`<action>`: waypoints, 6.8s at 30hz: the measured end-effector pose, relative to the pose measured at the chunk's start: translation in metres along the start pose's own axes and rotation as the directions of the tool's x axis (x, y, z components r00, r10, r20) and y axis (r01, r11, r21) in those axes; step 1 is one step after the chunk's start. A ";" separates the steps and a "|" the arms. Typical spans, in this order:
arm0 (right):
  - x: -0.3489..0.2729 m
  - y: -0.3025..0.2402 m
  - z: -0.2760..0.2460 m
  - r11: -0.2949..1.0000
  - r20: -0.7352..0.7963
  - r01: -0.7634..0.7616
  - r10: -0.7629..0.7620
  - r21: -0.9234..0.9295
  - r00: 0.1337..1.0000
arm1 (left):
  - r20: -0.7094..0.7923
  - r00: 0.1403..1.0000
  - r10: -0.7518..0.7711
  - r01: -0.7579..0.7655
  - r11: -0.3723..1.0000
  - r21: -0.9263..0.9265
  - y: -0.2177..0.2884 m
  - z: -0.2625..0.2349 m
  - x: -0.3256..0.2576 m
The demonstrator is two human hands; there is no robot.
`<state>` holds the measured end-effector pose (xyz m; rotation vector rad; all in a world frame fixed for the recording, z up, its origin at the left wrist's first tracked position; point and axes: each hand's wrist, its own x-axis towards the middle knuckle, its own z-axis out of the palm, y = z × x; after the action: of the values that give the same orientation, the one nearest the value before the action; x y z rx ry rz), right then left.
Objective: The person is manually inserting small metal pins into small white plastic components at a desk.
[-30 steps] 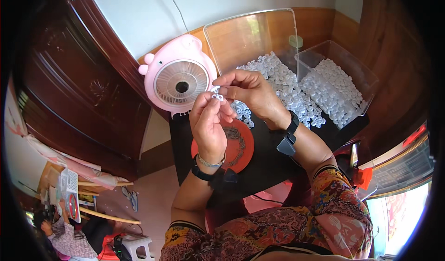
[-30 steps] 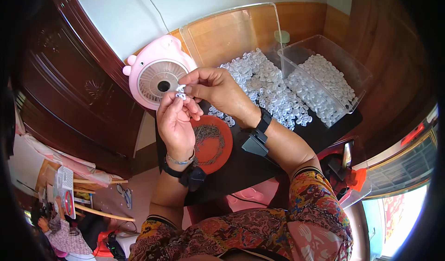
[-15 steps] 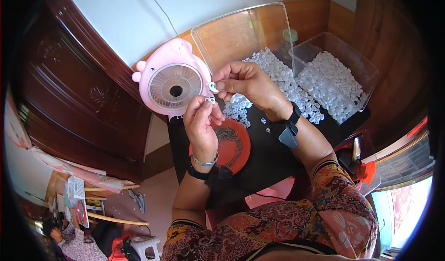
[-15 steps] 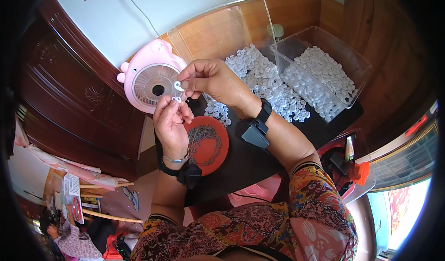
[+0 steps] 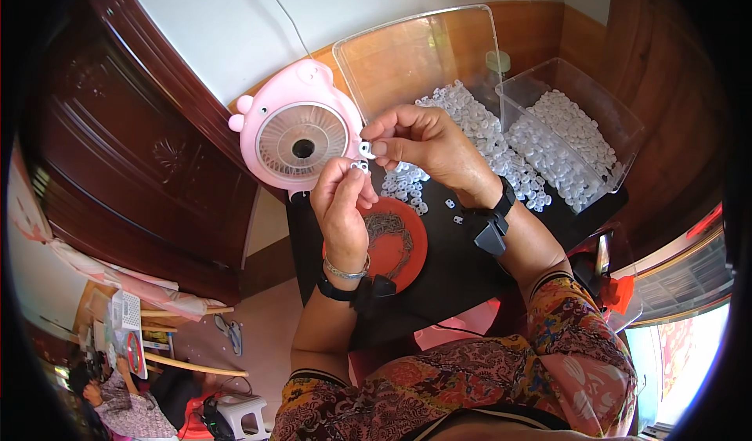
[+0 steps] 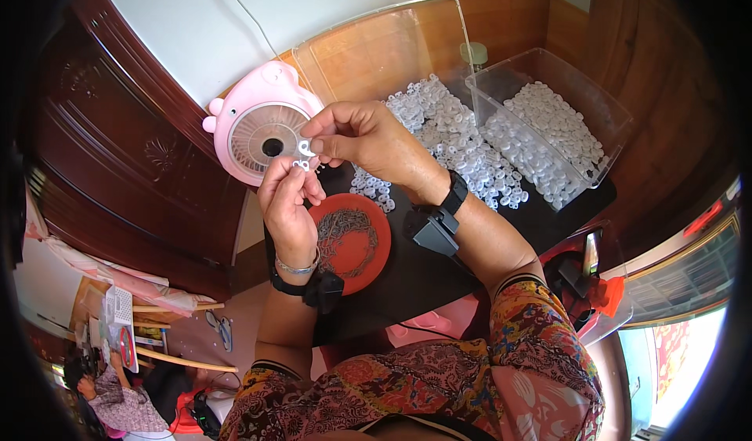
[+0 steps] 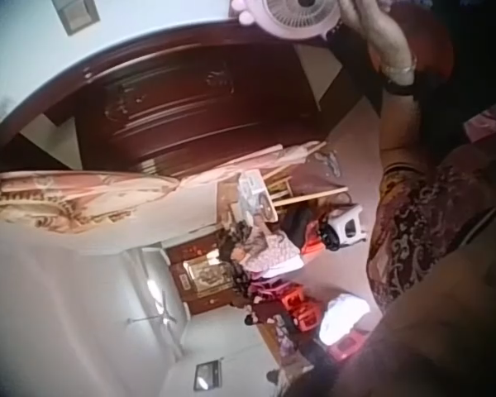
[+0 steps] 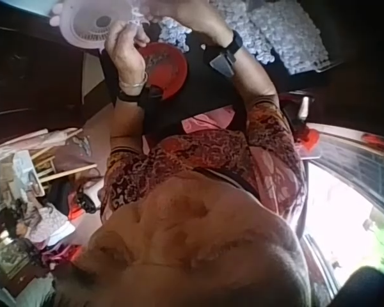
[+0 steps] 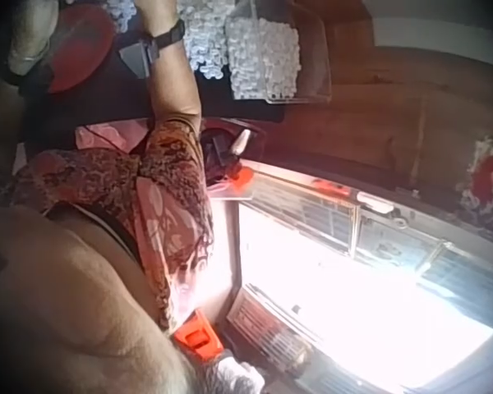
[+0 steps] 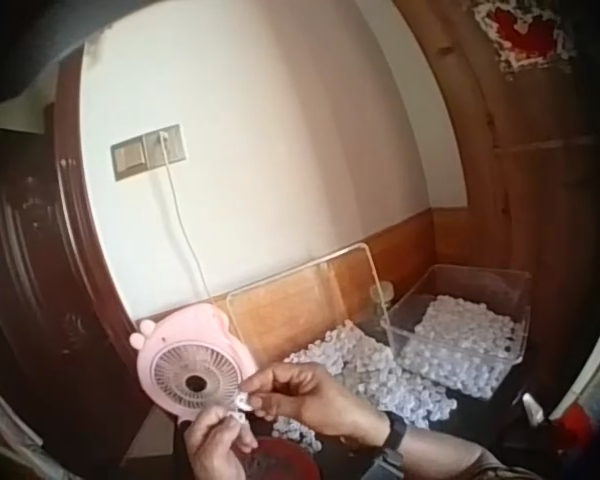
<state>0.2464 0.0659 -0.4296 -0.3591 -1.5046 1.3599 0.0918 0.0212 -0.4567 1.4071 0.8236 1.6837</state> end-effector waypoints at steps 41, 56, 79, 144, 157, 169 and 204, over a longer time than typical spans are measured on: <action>0.001 0.004 -0.002 0.997 -0.056 -0.051 0.048 -0.049 0.997 | -0.033 0.999 -0.022 0.023 1.000 0.016 -0.004 0.005 0.001; -0.003 0.002 0.003 0.974 0.005 0.017 -0.016 -0.227 1.000 | -0.014 1.000 -0.010 0.010 0.999 0.038 -0.004 0.005 -0.001; -0.002 -0.004 0.009 0.820 0.198 0.220 -0.133 -0.529 0.971 | -0.049 0.994 -0.097 0.087 0.982 -0.169 -0.011 -0.001 0.001; -0.307 -0.032 -0.255 0.483 -0.652 -0.553 -0.743 -0.678 0.151 | -0.288 0.947 -0.145 0.322 0.425 0.846 -0.013 -0.151 -0.213; -0.296 0.034 -0.290 0.345 -0.635 -0.670 -0.733 -0.657 0.245 | -0.439 0.890 -0.122 0.444 0.442 0.779 -0.031 -0.117 -0.216; -0.293 0.034 -0.289 0.255 -0.676 -0.751 -0.663 -0.609 0.323 | -0.471 0.877 -0.093 0.431 0.587 0.686 -0.040 -0.126 -0.219; -0.130 0.075 -0.108 0.101 -0.138 -0.168 0.252 -0.981 0.958 | -0.096 0.992 0.078 -0.022 0.875 0.483 -0.001 -0.093 -0.197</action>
<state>0.3596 0.0489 -0.5746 -1.4636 -2.3425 0.2451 0.0176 -0.1504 -0.5693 1.6813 1.3539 1.6765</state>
